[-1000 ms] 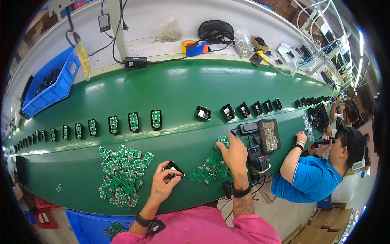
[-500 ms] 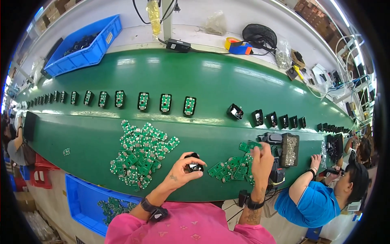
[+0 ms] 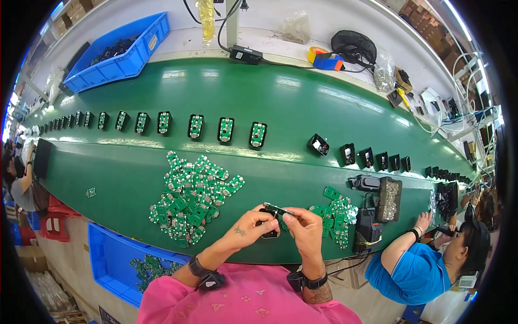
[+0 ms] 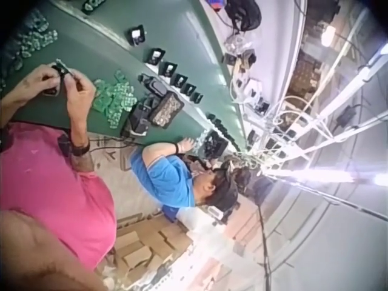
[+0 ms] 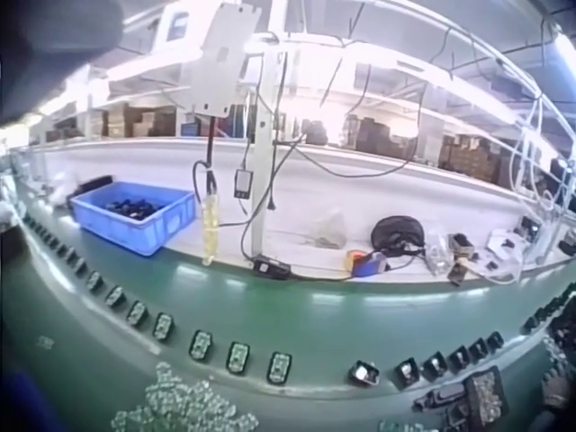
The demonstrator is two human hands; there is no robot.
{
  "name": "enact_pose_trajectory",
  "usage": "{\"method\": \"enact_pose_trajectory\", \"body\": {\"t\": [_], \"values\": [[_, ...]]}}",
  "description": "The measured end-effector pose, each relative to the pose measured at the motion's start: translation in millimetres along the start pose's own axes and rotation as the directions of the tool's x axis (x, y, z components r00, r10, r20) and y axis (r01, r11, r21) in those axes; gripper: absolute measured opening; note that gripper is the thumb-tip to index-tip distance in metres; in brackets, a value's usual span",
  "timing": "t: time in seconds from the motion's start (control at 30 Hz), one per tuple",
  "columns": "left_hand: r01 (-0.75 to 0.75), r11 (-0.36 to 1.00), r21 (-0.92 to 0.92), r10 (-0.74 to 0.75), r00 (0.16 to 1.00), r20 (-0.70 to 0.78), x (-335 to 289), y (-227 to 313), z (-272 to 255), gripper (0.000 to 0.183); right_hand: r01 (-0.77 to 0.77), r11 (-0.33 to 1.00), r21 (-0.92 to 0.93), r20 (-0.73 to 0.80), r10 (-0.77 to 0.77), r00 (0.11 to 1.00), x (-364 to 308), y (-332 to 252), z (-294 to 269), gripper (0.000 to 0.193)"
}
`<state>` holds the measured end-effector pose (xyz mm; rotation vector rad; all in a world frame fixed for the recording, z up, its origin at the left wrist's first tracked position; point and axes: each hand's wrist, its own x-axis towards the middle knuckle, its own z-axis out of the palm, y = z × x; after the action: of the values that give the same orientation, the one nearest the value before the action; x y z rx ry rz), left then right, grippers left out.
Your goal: The person picks up a black housing and a circuit board, fits the board into the housing, and presses them together. They then place the assembled unit onto the green conveyor belt and repeat the process.
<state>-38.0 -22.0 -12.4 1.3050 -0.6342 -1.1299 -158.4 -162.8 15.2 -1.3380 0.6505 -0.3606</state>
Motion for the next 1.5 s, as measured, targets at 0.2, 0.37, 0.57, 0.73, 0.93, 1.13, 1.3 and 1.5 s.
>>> {"method": "enact_pose_trajectory", "body": {"t": [0.2,0.37,0.57,0.73,0.93,1.13,1.3,1.5], "values": [[0.011,0.996,-0.089,-0.010,1.000,0.009,-1.6,-1.3,-0.8,0.026,0.015,1.000,-0.013,0.017,-0.015,1.000,-1.0,4.6,-5.0,0.017],[-0.004,0.996,-0.090,0.004,1.000,-0.005,-0.2,-1.2,-2.5,0.027,-0.033,0.999,-0.005,-0.006,0.033,0.999,-1.9,6.1,-5.4,0.017],[0.043,0.997,-0.060,-0.046,0.997,-0.056,1.8,-4.9,-3.2,0.025,-0.029,0.999,0.028,0.013,0.029,0.999,-5.2,8.7,-4.5,0.016],[0.031,0.997,-0.074,-0.036,0.997,-0.062,3.6,-9.5,-3.2,0.019,-0.012,1.000,-0.029,0.039,0.013,0.999,-6.8,7.1,-6.3,0.019],[-0.079,0.958,-0.276,0.043,0.990,-0.133,4.7,-8.0,1.5,0.056,0.355,0.849,-0.391,0.242,-0.278,0.930,-3.2,7.8,-13.0,0.025],[-0.055,0.937,-0.346,0.030,0.997,-0.078,7.5,-15.7,0.0,0.081,0.156,0.956,-0.249,0.144,-0.123,0.982,-8.7,4.1,-4.4,0.022],[0.096,0.936,-0.340,-0.091,0.995,0.031,1.8,6.4,-1.6,0.069,0.290,0.901,-0.324,0.108,-0.269,0.957,-6.4,16.2,-6.3,0.018],[0.079,0.945,-0.318,-0.090,0.996,-0.021,1.2,2.2,2.3,0.057,0.463,0.534,-0.707,0.095,-0.578,0.811,-4.8,-1.8,8.0,0.018]]}}
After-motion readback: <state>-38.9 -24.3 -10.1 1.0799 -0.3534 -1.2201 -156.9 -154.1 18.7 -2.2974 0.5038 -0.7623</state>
